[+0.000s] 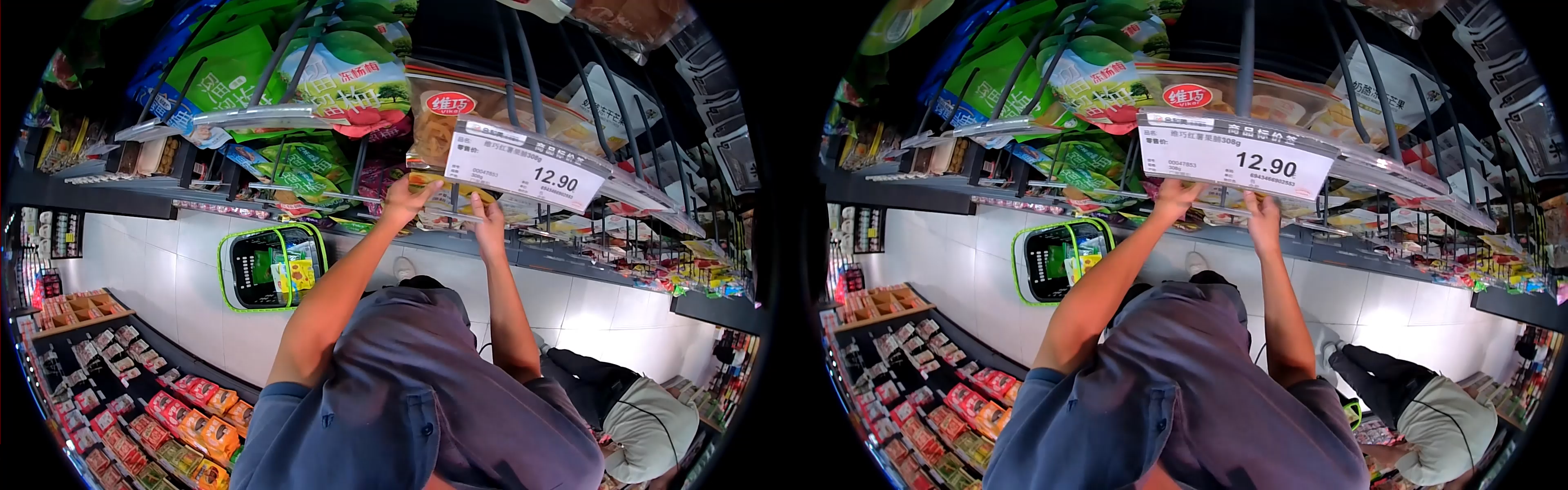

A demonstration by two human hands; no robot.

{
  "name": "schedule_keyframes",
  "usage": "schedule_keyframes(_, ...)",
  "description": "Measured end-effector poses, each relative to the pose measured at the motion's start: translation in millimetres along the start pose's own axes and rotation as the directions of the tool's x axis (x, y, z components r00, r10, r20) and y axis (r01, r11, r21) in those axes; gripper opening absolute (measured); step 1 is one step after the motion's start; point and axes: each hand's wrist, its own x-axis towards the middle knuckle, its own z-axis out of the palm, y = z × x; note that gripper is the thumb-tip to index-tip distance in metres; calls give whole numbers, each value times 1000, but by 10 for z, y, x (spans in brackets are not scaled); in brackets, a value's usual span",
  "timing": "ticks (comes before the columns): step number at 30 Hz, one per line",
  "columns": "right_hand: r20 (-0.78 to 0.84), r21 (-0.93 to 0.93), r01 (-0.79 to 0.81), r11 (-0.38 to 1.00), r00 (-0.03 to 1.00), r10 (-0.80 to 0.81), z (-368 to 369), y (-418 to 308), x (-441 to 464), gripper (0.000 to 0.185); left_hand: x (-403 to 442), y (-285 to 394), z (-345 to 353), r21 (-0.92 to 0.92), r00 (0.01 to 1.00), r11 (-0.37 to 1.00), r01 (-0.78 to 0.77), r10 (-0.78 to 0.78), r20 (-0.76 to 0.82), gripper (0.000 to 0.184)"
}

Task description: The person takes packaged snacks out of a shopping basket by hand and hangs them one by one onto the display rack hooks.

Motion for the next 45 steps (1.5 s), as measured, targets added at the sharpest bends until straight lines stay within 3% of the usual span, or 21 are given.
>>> schedule_keyframes(2, 15, 4, -32, 999, 999, 32, -5, 46, 52, 43, -23, 163, -20, 162, 991, 978, 135, -137, 1, 42)
schedule_keyframes(6, 36, 25, -45, 999, 998, 44, -16, 68, 67, 44, 0, -95, -47, 228, 999, 972, 54, -52, -17, 47)
schedule_keyframes(8, 68, 33, -18, 999, 998, 15, -22, 69, 42, 45, -41, -137, -98, 262, 963, 928, 265, -270, -17, 57)
schedule_keyframes(11, 70, 26, -95, 995, 993, 93, -41, 322, -43, 42, -219, -571, -197, 352, 963, 907, 233, -166, -210, 65)
schedule_keyframes(13, -79, -137, 137, 981, 986, -148, -47, 678, -125, 41, -483, -743, -421, 433, 971, 874, 222, -159, -178, 62)
schedule_keyframes(16, -41, -347, -80, 934, 997, 70, -98, 861, -377, 34, -980, -1079, -943, 684, 839, 649, 333, -535, 99, 53)
schedule_keyframes(18, 128, -245, -254, 936, 948, 291, -150, 955, -485, 29, -1552, -1829, -1387, 811, 814, 553, 191, -551, 184, 49)
schedule_keyframes(21, 231, -117, -501, 857, 826, 515, -199, 1608, -662, 28, -2419, -1796, -1777, 832, 684, 284, 476, -715, -147, 45)
schedule_keyframes(23, 287, -610, -213, 763, 839, 463, -393, 2206, -719, 18, -2831, -1718, -1958, 778, 615, 218, 589, -746, -257, 43)
schedule_keyframes(24, 496, -840, 277, 466, 742, 452, -552, 2583, -722, 20, -3009, -1728, -2038, 715, 601, 250, 653, -745, -289, 40)
schedule_keyframes(25, 625, -697, 715, 53, 571, 532, -720, 3024, -693, 21, -3159, -1728, -2054, 646, 585, 281, 710, -745, -319, 37)
schedule_keyframes(26, 653, -559, 827, -58, 483, 584, -809, 3347, -706, 22, -3310, -1735, -2014, 628, 578, 282, 725, -744, -334, 37)
schedule_keyframes(28, 613, -626, 779, -32, 518, 596, -946, 4064, -627, 23, -3588, -1738, -1924, 296, 561, 488, 821, -595, -576, 33)
schedule_keyframes(30, 621, -694, 719, 31, 576, 532, -991, 4632, -478, 24, -3613, -1524, -1749, 254, 439, 371, 893, -595, -674, 33)
schedule_keyframes(33, 800, -598, 748, 288, 533, 276, -414, 2724, -589, 23, -3713, -1499, -1719, 157, 287, 262, 952, -591, -754, 33)
schedule_keyframes(35, 832, -554, 790, 263, 519, 193, -39, 2366, -589, 20, -3786, -1515, -1817, 91, 220, 236, 968, -607, -764, 33)
schedule_keyframes(36, 566, -794, 351, 497, 725, 393, 220, 2042, -640, 18, -3821, -1453, -1877, 118, 241, 227, 967, -657, -714, 34)
schedule_keyframes(37, 256, -809, -201, 552, 725, 639, 453, 1843, -655, 15, -3861, -1429, -1945, 147, 262, 221, 964, -704, -660, 35)
schedule_keyframes(38, 253, -818, -191, 543, 727, 638, 630, 1791, -604, 15, -3920, -1496, -2025, 134, 257, 226, 965, -711, -654, 35)
schedule_keyframes(40, 254, -624, -431, 652, 677, 691, 937, 1687, -536, 24, -4069, -1642, -2204, 140, 246, 204, 969, -752, -612, 37)
schedule_keyframes(45, 299, -563, -406, 720, 712, 635, 1813, 1299, -857, 24, -4361, -1912, -2828, 103, 245, 227, 969, -804, -542, 37)
